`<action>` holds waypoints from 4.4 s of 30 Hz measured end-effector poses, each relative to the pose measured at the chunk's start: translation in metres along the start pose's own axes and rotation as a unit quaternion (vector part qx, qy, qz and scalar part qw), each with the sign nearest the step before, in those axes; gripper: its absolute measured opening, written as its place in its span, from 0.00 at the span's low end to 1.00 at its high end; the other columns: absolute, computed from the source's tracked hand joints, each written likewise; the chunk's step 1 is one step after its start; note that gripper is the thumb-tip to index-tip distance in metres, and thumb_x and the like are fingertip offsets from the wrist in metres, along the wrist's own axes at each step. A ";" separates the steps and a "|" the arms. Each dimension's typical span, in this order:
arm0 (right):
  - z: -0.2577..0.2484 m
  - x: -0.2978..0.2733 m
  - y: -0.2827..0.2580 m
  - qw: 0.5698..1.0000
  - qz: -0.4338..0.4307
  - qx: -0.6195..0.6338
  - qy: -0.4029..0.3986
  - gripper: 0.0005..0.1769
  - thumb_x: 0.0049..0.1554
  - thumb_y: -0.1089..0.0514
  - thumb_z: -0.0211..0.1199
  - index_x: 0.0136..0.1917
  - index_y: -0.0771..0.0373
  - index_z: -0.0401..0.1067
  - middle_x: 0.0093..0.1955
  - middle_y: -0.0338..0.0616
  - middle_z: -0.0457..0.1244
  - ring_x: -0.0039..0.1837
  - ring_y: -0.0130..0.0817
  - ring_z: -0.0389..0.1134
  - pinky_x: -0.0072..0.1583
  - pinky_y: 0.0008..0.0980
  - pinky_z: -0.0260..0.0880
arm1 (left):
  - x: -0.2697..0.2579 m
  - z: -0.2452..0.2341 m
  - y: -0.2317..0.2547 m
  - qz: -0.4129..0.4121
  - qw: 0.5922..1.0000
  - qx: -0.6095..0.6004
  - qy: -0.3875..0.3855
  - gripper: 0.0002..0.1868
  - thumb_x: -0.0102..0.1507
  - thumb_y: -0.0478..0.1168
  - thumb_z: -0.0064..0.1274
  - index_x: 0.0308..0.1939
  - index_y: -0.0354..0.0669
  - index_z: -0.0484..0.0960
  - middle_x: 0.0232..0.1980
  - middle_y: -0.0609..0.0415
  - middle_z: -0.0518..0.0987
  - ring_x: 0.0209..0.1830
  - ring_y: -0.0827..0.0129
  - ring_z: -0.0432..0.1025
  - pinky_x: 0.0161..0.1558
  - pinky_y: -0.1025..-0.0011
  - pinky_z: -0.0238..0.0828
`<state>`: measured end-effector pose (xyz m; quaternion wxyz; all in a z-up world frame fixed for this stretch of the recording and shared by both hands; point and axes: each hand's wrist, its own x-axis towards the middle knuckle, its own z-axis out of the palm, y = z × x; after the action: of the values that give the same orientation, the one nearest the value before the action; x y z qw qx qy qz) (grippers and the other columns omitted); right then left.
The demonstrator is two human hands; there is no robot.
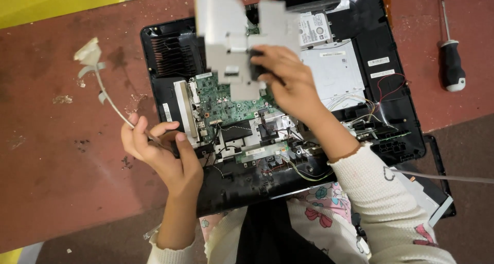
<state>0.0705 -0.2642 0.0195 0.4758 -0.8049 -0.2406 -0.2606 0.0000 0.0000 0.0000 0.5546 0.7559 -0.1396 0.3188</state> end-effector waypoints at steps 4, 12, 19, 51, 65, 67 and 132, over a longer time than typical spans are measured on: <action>0.009 -0.004 -0.014 0.998 0.032 0.019 -0.059 0.15 0.52 0.72 0.64 0.54 0.68 0.76 0.55 0.62 0.67 0.60 0.60 0.67 0.66 0.56 0.59 | 0.000 0.001 0.000 0.002 1.000 0.003 0.003 0.32 0.63 0.22 0.43 0.70 0.26 0.48 0.72 0.38 0.43 0.48 0.53 0.71 0.37 0.71 0.74; 0.008 -0.004 -0.018 0.989 0.073 -0.044 -0.124 0.14 0.52 0.68 0.68 0.52 0.69 0.76 0.55 0.59 0.67 0.62 0.54 0.67 0.72 0.50 0.51 | 0.002 0.003 0.003 0.000 1.000 0.002 -0.010 0.33 0.63 0.22 0.43 0.70 0.26 0.49 0.72 0.37 0.43 0.47 0.51 0.72 0.37 0.70 0.73; -0.001 0.003 -0.030 0.979 0.113 -0.013 -0.170 0.25 0.51 0.67 0.68 0.61 0.71 0.70 0.59 0.59 0.66 0.65 0.54 0.65 0.72 0.49 0.52 | 0.002 0.004 0.003 0.001 1.000 0.002 -0.019 0.32 0.63 0.22 0.43 0.70 0.26 0.49 0.72 0.36 0.44 0.48 0.49 0.71 0.38 0.68 0.73; 0.006 0.002 -0.011 0.985 0.072 0.042 -0.148 0.13 0.52 0.66 0.67 0.52 0.63 0.79 0.57 0.60 0.67 0.63 0.57 0.65 0.67 0.51 0.59 | 0.006 0.006 0.005 -0.020 0.999 0.008 -0.030 0.31 0.63 0.24 0.45 0.68 0.24 0.51 0.71 0.36 0.45 0.46 0.51 0.71 0.38 0.68 0.73; 0.009 -0.006 -0.003 0.984 0.084 0.016 -0.159 0.12 0.54 0.65 0.66 0.53 0.62 0.78 0.58 0.56 0.67 0.63 0.52 0.65 0.70 0.49 0.55 | 0.007 0.007 0.007 -0.028 0.998 0.023 -0.050 0.31 0.63 0.22 0.43 0.69 0.24 0.51 0.70 0.36 0.47 0.46 0.53 0.72 0.41 0.66 0.73; 0.011 -0.007 -0.001 0.983 0.084 0.016 -0.160 0.12 0.54 0.64 0.66 0.53 0.62 0.78 0.58 0.55 0.67 0.63 0.52 0.65 0.70 0.49 0.55 | 0.008 0.007 0.006 -0.033 0.998 0.022 -0.049 0.31 0.62 0.22 0.44 0.69 0.24 0.52 0.70 0.36 0.48 0.46 0.53 0.72 0.41 0.66 0.73; -0.004 0.007 -0.042 0.975 0.212 -0.058 -0.008 0.04 0.59 0.66 0.54 0.47 0.62 0.61 0.41 0.44 0.71 0.41 0.35 0.74 0.45 0.35 0.75 | 0.072 0.083 0.056 0.046 0.884 0.362 -0.292 0.23 0.52 0.52 0.57 0.44 0.39 0.79 0.34 0.44 0.78 0.28 0.47 0.75 0.29 0.57 0.68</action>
<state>0.0486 -0.2485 0.0527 0.4705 -0.8661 -0.0525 -0.1605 0.0501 -0.0866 0.0728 0.1613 0.9557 -0.2049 0.1368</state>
